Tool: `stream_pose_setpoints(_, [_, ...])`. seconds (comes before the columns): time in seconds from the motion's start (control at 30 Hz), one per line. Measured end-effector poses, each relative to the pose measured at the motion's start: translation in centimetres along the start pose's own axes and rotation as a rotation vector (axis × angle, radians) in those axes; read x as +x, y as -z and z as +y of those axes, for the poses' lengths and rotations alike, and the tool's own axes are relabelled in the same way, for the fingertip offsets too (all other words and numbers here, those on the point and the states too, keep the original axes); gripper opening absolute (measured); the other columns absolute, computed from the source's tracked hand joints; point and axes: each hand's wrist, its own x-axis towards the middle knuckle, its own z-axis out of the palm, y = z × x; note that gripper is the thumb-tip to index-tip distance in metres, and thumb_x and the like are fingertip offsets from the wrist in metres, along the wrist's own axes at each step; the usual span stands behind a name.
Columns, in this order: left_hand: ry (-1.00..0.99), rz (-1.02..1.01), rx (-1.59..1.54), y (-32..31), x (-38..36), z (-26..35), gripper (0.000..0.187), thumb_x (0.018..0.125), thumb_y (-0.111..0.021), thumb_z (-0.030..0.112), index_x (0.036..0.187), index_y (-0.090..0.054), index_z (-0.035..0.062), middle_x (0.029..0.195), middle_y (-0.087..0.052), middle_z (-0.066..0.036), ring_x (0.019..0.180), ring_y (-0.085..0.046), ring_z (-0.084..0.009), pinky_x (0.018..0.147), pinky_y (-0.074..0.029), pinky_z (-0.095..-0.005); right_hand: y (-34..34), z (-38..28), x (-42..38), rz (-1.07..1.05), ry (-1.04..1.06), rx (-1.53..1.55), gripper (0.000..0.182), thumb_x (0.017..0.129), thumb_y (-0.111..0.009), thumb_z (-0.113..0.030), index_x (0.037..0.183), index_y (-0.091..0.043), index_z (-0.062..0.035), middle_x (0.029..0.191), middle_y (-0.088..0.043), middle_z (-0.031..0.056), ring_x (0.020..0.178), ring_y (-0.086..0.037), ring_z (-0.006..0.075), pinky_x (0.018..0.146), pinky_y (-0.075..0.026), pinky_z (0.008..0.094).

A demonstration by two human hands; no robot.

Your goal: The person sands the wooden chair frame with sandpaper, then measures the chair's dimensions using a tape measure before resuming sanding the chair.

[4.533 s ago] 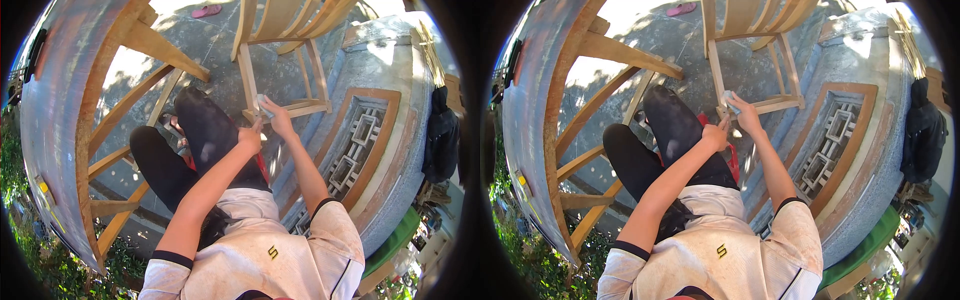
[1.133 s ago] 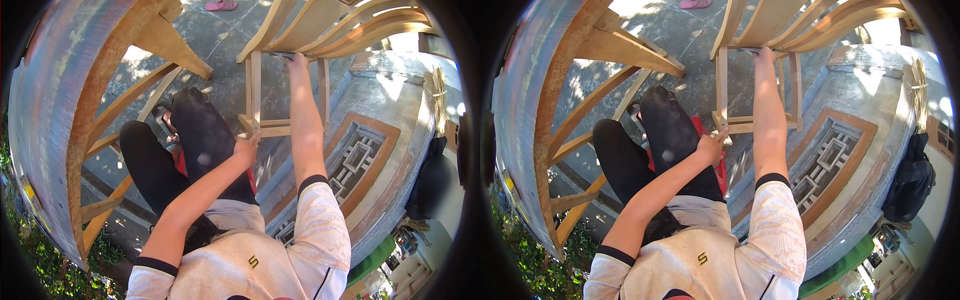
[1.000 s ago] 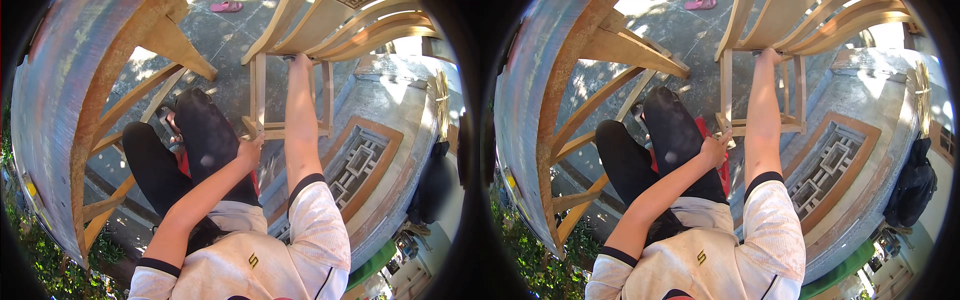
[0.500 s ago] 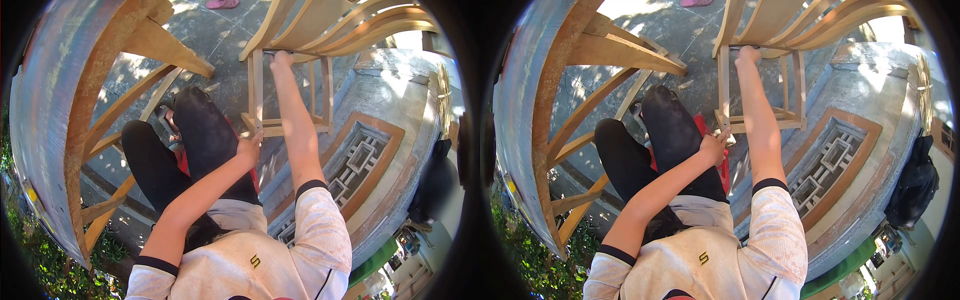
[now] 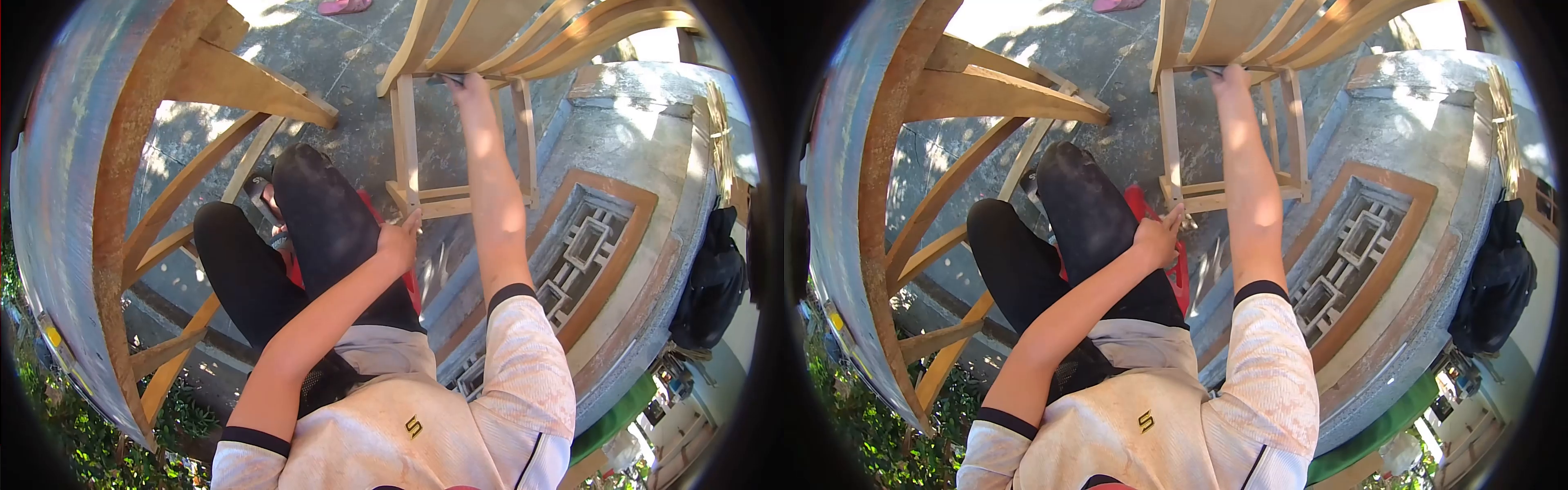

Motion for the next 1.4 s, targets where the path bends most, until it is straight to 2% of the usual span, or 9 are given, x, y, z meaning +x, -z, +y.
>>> stream_pose_setpoints(0.17, [0.001, -0.051, -0.007, 0.8, -0.6, 0.0, 0.09, 0.094, -0.061, 0.052, 0.161, -0.024, 0.0044, 0.173, -0.005, -0.007, 0.117, -0.066, -0.0196, 0.084, -0.051, -0.0396, 0.6, 2.0, 4.8, 0.225, 0.248, -0.138, 0.034, 0.099, -0.05, 0.001, 0.134, -0.05, 0.0043, 0.121, -0.064, 0.0173, 0.104, -0.069, 0.0352, 0.093, -0.06, 0.0452])
stream_pose_setpoints(0.33, [-0.011, -0.015, 0.006, 0.1, 0.3, 0.1, 0.09, 0.094, -0.062, 0.051, 0.161, -0.024, 0.0043, 0.173, -0.006, -0.007, 0.117, -0.066, -0.0189, 0.083, -0.051, -0.0392, -2.0, 5.1, -2.8, 0.124, 0.002, -0.037, 0.048, 0.1, -0.047, 0.003, 0.147, -0.034, -0.0017, 0.143, -0.047, 0.018, 0.123, -0.058, 0.0374, 0.093, -0.059, 0.0602])
stream_pose_setpoints(0.43, [-0.01, -0.005, 0.007, -0.5, -0.2, 0.2, 0.09, 0.094, -0.062, 0.051, 0.161, -0.024, 0.004, 0.173, -0.007, -0.007, 0.117, -0.066, -0.0191, 0.082, -0.051, -0.0392, 2.9, 1.4, 6.3, -0.012, -0.03, 0.01, 0.051, 0.099, -0.047, 0.006, 0.148, -0.036, -0.007, 0.142, -0.048, 0.0176, 0.124, -0.058, 0.0384, 0.095, -0.059, 0.0612])
stream_pose_setpoints(0.57, [-0.001, -0.006, 0.038, 0.6, -0.5, 0.1, 0.088, 0.095, -0.061, 0.05, 0.161, -0.025, 0.0041, 0.172, -0.009, -0.007, 0.115, -0.067, -0.0192, 0.082, -0.051, -0.0396, -1.7, 5.4, -0.4, 0.275, 0.183, -0.202, 0.038, 0.093, -0.051, 0.008, 0.13, -0.054, 0.0055, 0.124, -0.062, 0.0179, 0.098, -0.069, 0.0345, 0.076, -0.062, 0.048])
stream_pose_setpoints(0.67, [-0.009, 0.004, 0.011, 0.5, -0.5, 0.2, 0.086, 0.095, -0.062, 0.048, 0.161, -0.026, 0.005, 0.172, -0.012, -0.007, 0.111, -0.069, -0.019, 0.081, -0.051, -0.04, -3.5, 6.0, -4.0, 0.229, -0.005, 0.003, 0.042, 0.095, -0.052, 0.005, 0.137, -0.046, 0.0066, 0.13, -0.058, 0.0208, 0.101, -0.069, 0.036, 0.083, -0.063, 0.0505])
stream_pose_setpoints(0.77, [-0.012, 0.033, -0.013, -0.4, -0.4, 0.0, 0.085, 0.095, -0.062, 0.048, 0.16, -0.028, 0.0055, 0.172, -0.013, -0.008, 0.111, -0.069, -0.0193, 0.081, -0.051, -0.0404, 2.1, 3.1, 5.8, -0.03, -0.005, -0.016, 0.046, 0.097, -0.051, 0.003, 0.141, -0.04, 0.0065, 0.135, -0.055, 0.0224, 0.109, -0.066, 0.0382, 0.088, -0.063, 0.0538])
stream_pose_setpoints(0.9, [-0.015, 0.016, 0.053, 0.5, -0.7, -0.1, 0.083, 0.095, -0.062, 0.048, 0.16, -0.03, 0.0054, 0.172, -0.013, -0.008, 0.109, -0.069, -0.0208, 0.082, -0.051, -0.0401, -0.6, 2.3, 1.8, 0.18, 0.269, -0.203, 0.046, 0.101, -0.046, 0.0, 0.146, -0.036, 0.0038, 0.14, -0.051, 0.0243, 0.121, -0.06, 0.0415, 0.092, -0.06, 0.058])
stream_pose_setpoints(1.1, [0.006, 0.059, 0.021, -0.4, -0.1, 0.3, 0.086, 0.093, -0.064, 0.05, 0.159, -0.031, 0.0053, 0.172, -0.013, -0.008, 0.102, -0.071, -0.022, 0.081, -0.051, -0.0396, -1.0, -1.7, -1.3, -0.079, -0.11, -0.182, 0.044, 0.099, -0.054, 0.004, 0.142, -0.047, -0.0023, 0.134, -0.06, 0.0188, 0.118, -0.063, 0.0379, 0.098, -0.056, 0.0569])
stream_pose_setpoints(1.4, [0.018, 0.074, -0.019, -0.6, -0.3, 0.1, 0.089, 0.093, -0.064, 0.051, 0.16, -0.029, 0.005, 0.172, -0.014, -0.005, 0.103, -0.071, -0.0222, 0.08, -0.052, -0.0395, -1.6, 1.9, -2.1, 0.217, 0.178, -0.195, 0.037, 0.096, -0.05, 0.001, 0.132, -0.06, 0.0018, 0.121, -0.069, 0.0185, 0.107, -0.069, 0.0288, 0.086, -0.057, 0.0419])
